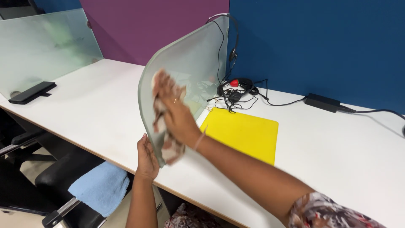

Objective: Cleaning an office cubicle workstation using a cloth.

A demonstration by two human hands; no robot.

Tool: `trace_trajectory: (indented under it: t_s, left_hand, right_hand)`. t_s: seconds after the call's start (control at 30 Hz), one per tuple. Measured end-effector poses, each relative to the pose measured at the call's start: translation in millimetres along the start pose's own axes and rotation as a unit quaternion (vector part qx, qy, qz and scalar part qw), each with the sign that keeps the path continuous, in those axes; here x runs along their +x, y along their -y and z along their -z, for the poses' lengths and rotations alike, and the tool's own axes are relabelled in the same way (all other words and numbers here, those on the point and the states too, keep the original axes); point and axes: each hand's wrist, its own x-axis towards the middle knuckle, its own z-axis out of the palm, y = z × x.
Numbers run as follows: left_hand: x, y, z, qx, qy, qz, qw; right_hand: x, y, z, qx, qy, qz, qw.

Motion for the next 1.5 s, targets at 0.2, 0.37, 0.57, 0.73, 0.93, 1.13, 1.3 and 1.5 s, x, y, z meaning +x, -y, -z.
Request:
trace_trajectory:
  t_s: [0.2, 0.37, 0.57, 0.73, 0.93, 1.13, 1.3, 1.5]
  left_hand:
    - [7.8, -16.8, -6.4, 0.034, 0.001, -0.011, 0.999]
    - [4.4, -74.1, -60.6, 0.098, 0.067, -0.148, 0.982]
    - [-7.4, -93.6, -96.0, 0.263, 0.035, -0.265, 0.927]
    - [-2.2, -82.1, -81.2, 0.309, 0.022, -0.283, 0.908]
    - [-3.0, -79.3, -84.8, 0.324, -0.028, -0.324, 0.888]
    - [14.8, -61.9, -64.6, 0.322, -0.036, -0.330, 0.887]
    - [-9.2, -81.5, -93.2, 0.303, -0.017, -0.365, 0.880]
    - [6.0, -67.9, -73.8, 0.259, 0.009, -0.323, 0.910]
  right_hand:
    - [8.3, -14.1, 4.0, -0.018, 0.020, -0.016, 0.999]
    - [13.8, 12.1, 16.2, 0.003, 0.006, -0.046, 0.999]
    - [14.6, 6.9, 21.4, -0.017, 0.025, 0.016, 0.999]
    - [-3.7, 1.5, -3.9, 0.001, 0.017, -0.006, 1.000]
    - [23.1, -2.2, 2.0, 0.001, 0.004, 0.012, 1.000]
    - [25.5, 18.5, 2.5, -0.078, -0.015, 0.083, 0.993]
    - [43.5, 10.2, 7.2, 0.027, -0.013, 0.029, 0.999]
    - [50.7, -8.8, 8.5, -0.112, 0.016, 0.150, 0.982]
